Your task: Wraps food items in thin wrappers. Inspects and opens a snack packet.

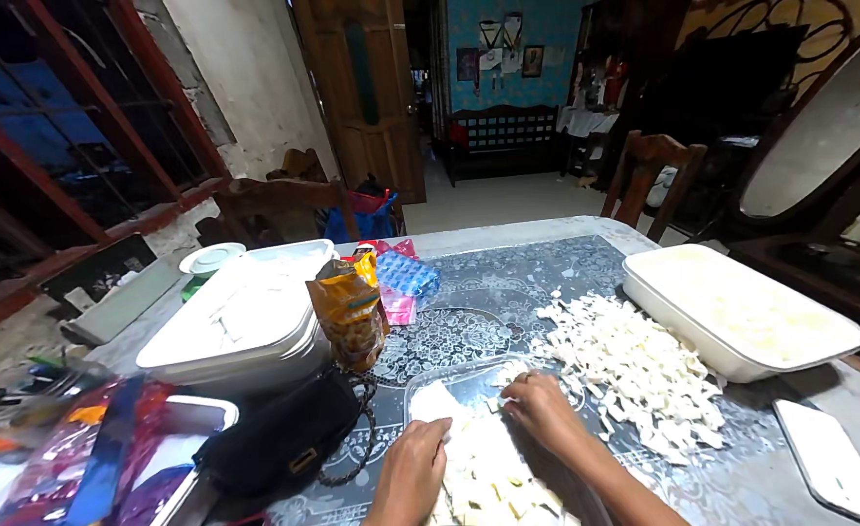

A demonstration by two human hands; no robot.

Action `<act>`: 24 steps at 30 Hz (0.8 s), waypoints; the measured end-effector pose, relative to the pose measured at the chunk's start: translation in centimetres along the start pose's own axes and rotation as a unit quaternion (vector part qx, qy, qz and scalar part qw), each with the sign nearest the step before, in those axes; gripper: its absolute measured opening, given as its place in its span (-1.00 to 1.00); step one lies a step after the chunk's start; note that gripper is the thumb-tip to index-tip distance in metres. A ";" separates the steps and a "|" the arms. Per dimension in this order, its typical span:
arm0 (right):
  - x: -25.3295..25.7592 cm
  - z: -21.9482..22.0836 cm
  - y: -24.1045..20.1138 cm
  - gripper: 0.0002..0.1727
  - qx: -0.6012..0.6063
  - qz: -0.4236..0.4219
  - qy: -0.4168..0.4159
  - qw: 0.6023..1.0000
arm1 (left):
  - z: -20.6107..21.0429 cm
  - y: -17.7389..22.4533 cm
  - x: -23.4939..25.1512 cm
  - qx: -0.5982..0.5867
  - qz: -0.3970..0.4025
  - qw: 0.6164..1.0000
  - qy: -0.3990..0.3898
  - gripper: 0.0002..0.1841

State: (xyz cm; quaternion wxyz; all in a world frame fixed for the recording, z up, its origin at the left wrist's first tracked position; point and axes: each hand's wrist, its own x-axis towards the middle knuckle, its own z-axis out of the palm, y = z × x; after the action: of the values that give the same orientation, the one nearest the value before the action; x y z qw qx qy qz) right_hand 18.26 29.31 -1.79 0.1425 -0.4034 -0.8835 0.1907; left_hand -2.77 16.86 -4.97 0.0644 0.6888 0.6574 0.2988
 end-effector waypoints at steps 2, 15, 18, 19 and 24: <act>0.3 2.0 0.3 -0.68 -0.015 -0.040 0.022 0.999 | -0.4 0.1 0.1 -0.015 -0.028 0.999 -0.032 -0.64; -0.8 0.0 -1.4 -0.75 0.255 -0.015 0.045 0.966 | -1.8 0.6 0.7 -0.337 -0.182 0.924 0.020 -0.75; -1.9 0.1 -3.7 -0.86 0.460 -0.028 0.018 0.888 | -1.1 1.1 0.5 -0.330 -0.196 0.923 0.038 -0.83; -2.2 0.4 -4.1 -0.86 0.459 -0.037 0.016 0.887 | -1.0 1.3 0.4 -0.333 -0.194 0.922 0.029 -0.84; -2.2 2.2 -4.0 -0.81 0.300 -0.071 0.061 0.949 | -0.8 2.2 0.1 -0.361 -0.171 0.917 0.010 -0.82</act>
State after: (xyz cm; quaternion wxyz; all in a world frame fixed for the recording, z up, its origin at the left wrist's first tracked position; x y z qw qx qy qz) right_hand 16.14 24.74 -2.20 0.3240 -0.2897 -0.8014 0.4111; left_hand -1.26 16.44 -3.27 0.3524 0.4926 0.6130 0.5074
